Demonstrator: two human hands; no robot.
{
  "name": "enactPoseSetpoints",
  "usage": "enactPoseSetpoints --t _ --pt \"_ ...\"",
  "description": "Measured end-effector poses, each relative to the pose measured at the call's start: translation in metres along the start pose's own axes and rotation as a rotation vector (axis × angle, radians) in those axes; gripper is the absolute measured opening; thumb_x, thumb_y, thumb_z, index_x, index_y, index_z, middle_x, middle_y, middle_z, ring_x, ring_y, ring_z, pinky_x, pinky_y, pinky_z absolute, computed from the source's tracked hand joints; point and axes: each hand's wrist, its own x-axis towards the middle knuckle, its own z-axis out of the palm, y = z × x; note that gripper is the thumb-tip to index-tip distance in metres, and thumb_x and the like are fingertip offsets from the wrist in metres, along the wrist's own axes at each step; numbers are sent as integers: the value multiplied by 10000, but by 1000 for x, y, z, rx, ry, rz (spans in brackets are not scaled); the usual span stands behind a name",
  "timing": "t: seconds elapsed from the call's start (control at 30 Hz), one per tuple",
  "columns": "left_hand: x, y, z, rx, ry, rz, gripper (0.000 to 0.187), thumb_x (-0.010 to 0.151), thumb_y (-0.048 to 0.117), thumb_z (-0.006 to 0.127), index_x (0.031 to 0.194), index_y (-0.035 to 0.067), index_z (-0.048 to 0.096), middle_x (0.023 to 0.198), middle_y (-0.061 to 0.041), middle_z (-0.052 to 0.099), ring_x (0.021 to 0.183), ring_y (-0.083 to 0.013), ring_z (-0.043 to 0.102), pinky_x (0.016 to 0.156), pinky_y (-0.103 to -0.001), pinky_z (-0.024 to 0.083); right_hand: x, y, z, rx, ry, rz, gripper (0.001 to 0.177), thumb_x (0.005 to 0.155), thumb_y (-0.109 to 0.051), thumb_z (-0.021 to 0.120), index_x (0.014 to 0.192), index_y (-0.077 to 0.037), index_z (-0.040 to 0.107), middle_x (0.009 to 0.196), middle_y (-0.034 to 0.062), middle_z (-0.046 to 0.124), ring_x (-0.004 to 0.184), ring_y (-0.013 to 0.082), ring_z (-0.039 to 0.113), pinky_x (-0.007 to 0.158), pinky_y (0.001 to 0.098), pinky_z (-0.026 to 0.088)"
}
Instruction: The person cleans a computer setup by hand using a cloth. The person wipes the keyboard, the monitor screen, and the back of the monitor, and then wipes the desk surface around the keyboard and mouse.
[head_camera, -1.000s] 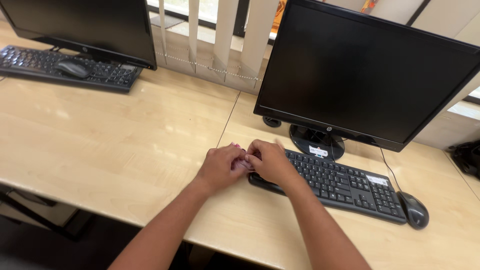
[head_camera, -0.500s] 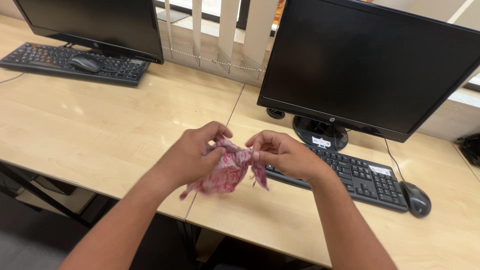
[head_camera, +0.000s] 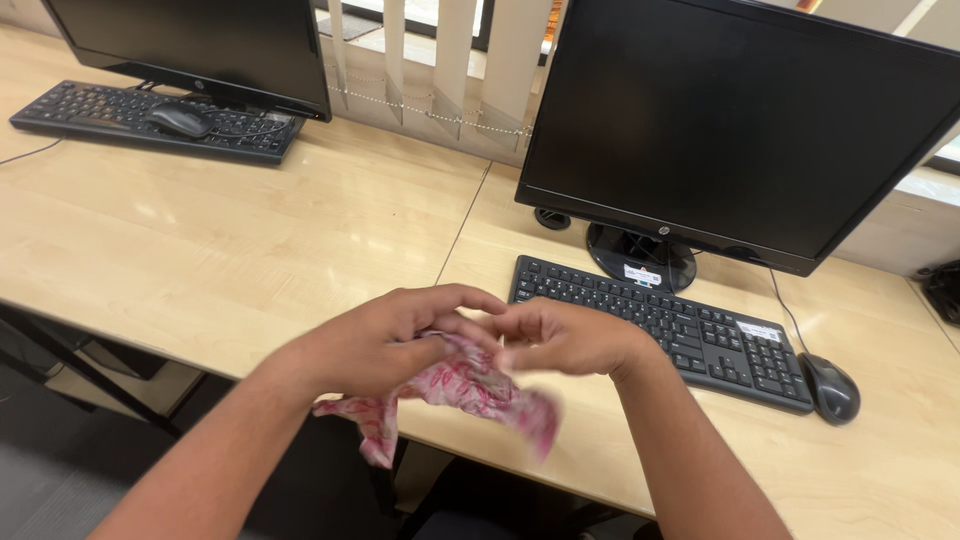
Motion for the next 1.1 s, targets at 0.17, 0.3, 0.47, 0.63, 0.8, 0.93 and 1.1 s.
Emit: enactPoseSetpoints --t 0.17,0.3,0.47,0.63,0.8,0.93,1.1 --pt "0 10 5 273 175 -42 491 856 252 678 1338 209 593 1040 -2 768 883 -154 778 833 -309 626 -2 4 1 -248 137 -185 177 946 -185 749 1007 -28 805 973 23 722 953 150 656 1000 344 506" --pt "-3 12 -2 320 273 -183 317 880 419 756 1022 136 755 864 -41 780 805 -159 767 790 -316 611 -14 -10 -3 -203 449 -258 195 946 -199 668 1017 -65 790 996 -50 724 964 111 662 906 313 532" --pt "-4 3 -22 359 231 -165 335 823 431 783 1003 148 772 799 -54 772 721 -164 724 704 -341 584 -17 -12 3 -382 752 -317 242 1075 -284 581 1027 -79 701 827 -9 669 789 98 602 731 253 515" --pt "-11 -8 -46 188 79 -254 328 859 403 729 1022 123 775 787 -52 798 695 -148 717 687 -345 582 -27 -39 4 -501 804 82 250 918 -337 687 985 -99 722 722 -7 695 663 110 655 604 274 516" --pt "-7 -42 -60 88 -188 -130 373 876 371 707 1074 62 773 889 -37 810 803 -120 724 774 -324 589 -41 -38 5 -615 484 309 261 895 -322 741 1024 -95 747 758 143 668 732 246 615 665 373 500" --pt "46 -98 -47 319 107 -99 430 844 384 742 1183 127 680 1063 -20 750 939 -162 699 838 -351 562 0 18 24 -1298 865 -234 392 863 -168 689 1231 -30 694 1326 213 605 1201 386 582 997 499 491" --pt "118 -185 -52 450 616 30 385 848 302 761 1155 85 678 1111 -97 703 1023 -277 668 906 -386 521 32 75 98 -1000 424 -146 431 1035 -292 415 1415 -113 512 1653 174 371 1525 335 340 1230 479 243"
